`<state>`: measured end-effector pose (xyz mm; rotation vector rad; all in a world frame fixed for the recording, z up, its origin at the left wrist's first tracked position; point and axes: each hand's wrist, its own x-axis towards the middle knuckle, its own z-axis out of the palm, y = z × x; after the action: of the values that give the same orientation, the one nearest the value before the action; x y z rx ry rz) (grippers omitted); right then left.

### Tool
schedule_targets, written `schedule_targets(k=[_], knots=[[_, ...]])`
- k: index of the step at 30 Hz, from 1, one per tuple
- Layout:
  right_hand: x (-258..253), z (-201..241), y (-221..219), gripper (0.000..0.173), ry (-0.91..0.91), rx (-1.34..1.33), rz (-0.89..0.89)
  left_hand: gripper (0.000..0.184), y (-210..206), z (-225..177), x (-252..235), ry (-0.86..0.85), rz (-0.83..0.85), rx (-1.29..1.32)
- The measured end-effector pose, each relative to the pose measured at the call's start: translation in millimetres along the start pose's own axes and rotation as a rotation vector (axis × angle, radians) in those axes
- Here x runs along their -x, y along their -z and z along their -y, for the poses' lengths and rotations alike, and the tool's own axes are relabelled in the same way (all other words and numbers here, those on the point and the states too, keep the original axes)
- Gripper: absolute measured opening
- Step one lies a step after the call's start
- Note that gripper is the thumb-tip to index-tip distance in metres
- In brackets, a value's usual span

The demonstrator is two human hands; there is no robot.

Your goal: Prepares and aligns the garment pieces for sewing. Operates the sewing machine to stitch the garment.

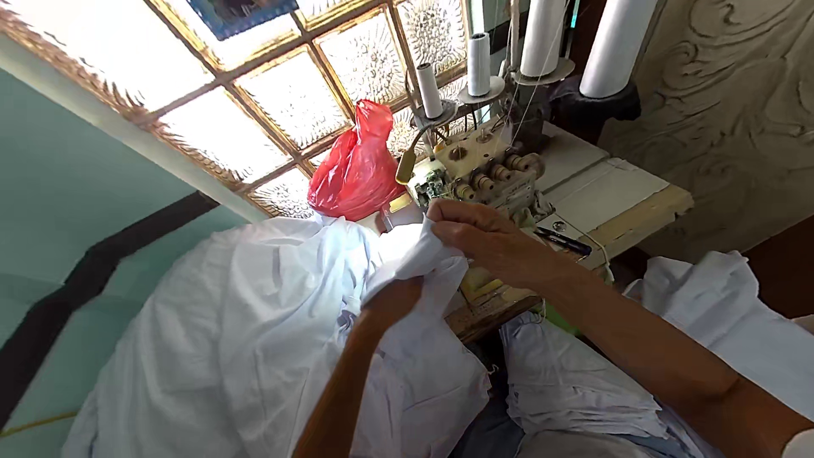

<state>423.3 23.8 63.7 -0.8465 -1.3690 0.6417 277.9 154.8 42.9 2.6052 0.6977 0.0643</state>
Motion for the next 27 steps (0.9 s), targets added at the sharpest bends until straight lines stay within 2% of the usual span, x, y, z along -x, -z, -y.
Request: schedule_targets(k=[2, 4, 6, 7, 10, 13, 15, 18, 20, 21, 23, 25, 26, 27], knots=[[-2, -3, 1, 0.022, 0.033, 0.008, -0.053, 0.028, 14, 9, -15, 0.095, 0.027, -0.183], [-5, -4, 2, 0.017, 0.049, -0.014, -0.097, 0.026, 18, 26, -26, 0.108, 0.069, -0.325], [-9, -4, 1, 0.039, 0.088, 0.022, -0.086, 0.025, 21, 36, -33, 0.073, 0.182, -0.496], [-11, -5, 1, 0.045, 0.133, 0.073, -0.063, 0.027, 23, 38, -34, 0.055, 0.256, -0.543], [-13, -15, 1, 0.041, 0.27, 0.227, -0.01, 0.034, 26, 53, -30, 0.027, 0.389, -0.53], [-16, -28, 1, 0.046, 0.15, 0.397, -0.022, 0.033, 34, 61, -14, 0.144, 0.335, -0.467], [-22, -40, 1, 0.048, -0.019, 0.503, 0.008, 0.03, 44, 50, -2, 0.066, 0.227, -0.43], [-42, -73, -5, 0.038, -0.204, 0.624, 0.233, 0.022, 60, 30, 7, -0.04, 0.315, -0.544], [-57, -89, -23, 0.019, -0.307, 0.699, 0.524, 0.015, 70, 9, 16, -0.118, 0.425, -0.587], [-63, -94, -34, 0.016, -0.366, 0.75, 0.671, 0.014, 73, 0, 24, -0.193, 0.437, -0.594], [-64, -97, -51, 0.023, -0.425, 0.853, 0.831, 0.009, 73, -5, 40, -0.396, 0.375, -0.583], [-53, -101, -59, 0.033, -0.381, 0.915, 0.886, 0.007, 74, 0, 51, -0.515, 0.299, -0.53], [-45, -100, -58, 0.038, -0.355, 0.924, 0.904, 0.005, 74, 5, 54, -0.516, 0.272, -0.498], [-38, -100, -56, 0.034, -0.319, 0.911, 0.906, 0.005, 75, 10, 54, -0.453, 0.258, -0.506]])
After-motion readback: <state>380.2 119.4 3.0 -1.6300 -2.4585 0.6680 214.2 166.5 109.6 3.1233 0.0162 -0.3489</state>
